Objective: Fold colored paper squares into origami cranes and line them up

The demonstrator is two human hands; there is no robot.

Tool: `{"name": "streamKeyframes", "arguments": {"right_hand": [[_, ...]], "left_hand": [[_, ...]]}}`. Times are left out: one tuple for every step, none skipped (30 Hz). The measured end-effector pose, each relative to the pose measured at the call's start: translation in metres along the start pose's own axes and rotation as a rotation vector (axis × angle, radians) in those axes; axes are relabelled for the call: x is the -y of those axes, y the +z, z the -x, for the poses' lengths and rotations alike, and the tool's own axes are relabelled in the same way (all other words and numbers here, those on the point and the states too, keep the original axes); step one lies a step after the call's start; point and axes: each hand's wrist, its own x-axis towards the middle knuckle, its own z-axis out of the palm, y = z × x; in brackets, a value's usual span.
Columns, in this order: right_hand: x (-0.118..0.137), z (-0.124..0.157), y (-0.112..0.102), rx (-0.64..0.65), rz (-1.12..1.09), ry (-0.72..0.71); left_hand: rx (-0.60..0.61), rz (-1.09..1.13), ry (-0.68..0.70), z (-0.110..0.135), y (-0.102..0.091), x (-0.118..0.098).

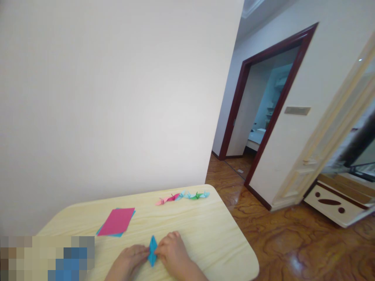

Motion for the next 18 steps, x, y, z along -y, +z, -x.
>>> {"name": "streamKeyframes", "arguments": {"right_hand": [[-0.001, 0.001, 0.0, 0.008, 0.023, -0.019], [-0.001, 0.002, 0.0, 0.015, 0.05, -0.038], [-0.001, 0.003, 0.0, 0.022, 0.077, -0.058], [-0.002, 0.003, 0.0, 0.029, 0.101, -0.079], [-0.002, 0.004, 0.0, 0.037, 0.121, -0.102], [-0.002, 0.004, 0.0, 0.048, 0.134, -0.124], [-0.002, 0.004, -0.001, 0.056, 0.142, -0.142], [-0.002, 0.004, -0.001, 0.065, 0.143, -0.154], [-0.002, 0.003, -0.002, 0.071, 0.136, -0.154], [-0.002, 0.003, -0.002, 0.073, 0.122, -0.139], [-0.002, 0.002, -0.003, 0.068, 0.102, -0.11], [-0.002, 0.001, -0.004, 0.058, 0.076, -0.073], [-0.002, 0.0, -0.004, 0.045, 0.046, -0.038], [-0.001, -0.001, -0.005, 0.03, 0.016, -0.01], [-0.001, -0.003, -0.005, 0.016, -0.011, 0.009], [-0.002, -0.004, -0.005, 0.006, -0.032, 0.017], [-0.002, -0.006, -0.004, -0.003, -0.045, 0.019], [-0.003, -0.007, -0.003, -0.01, -0.05, 0.018]], "left_hand": [[0.007, -0.025, 0.01, 0.001, 0.002, 0.002], [0.014, -0.047, 0.013, 0.003, 0.005, 0.005], [0.019, -0.063, 0.014, 0.005, 0.009, 0.008], [0.031, -0.079, 0.009, 0.007, 0.012, 0.011], [0.043, -0.093, -0.007, 0.01, 0.016, 0.013], [0.06, -0.098, -0.011, 0.012, 0.019, 0.016], [0.077, -0.097, -0.015, 0.014, 0.021, 0.018], [0.089, -0.089, -0.018, 0.016, 0.023, 0.019], [0.094, -0.078, -0.023, 0.016, 0.024, 0.02], [0.089, -0.068, -0.034, 0.016, 0.024, 0.02], [0.078, -0.058, -0.049, 0.015, 0.024, 0.02], [0.066, -0.046, -0.064, 0.013, 0.024, 0.019], [0.048, -0.029, -0.085, 0.011, 0.024, 0.017], [0.03, -0.009, -0.103, 0.008, 0.024, 0.014], [0.011, 0.01, -0.121, 0.005, 0.024, 0.012], [-0.005, 0.026, -0.136, 0.003, 0.023, 0.009], [-0.019, 0.033, -0.149, 0.001, 0.022, 0.006], [-0.032, 0.031, -0.159, -0.001, 0.02, 0.004]]}}
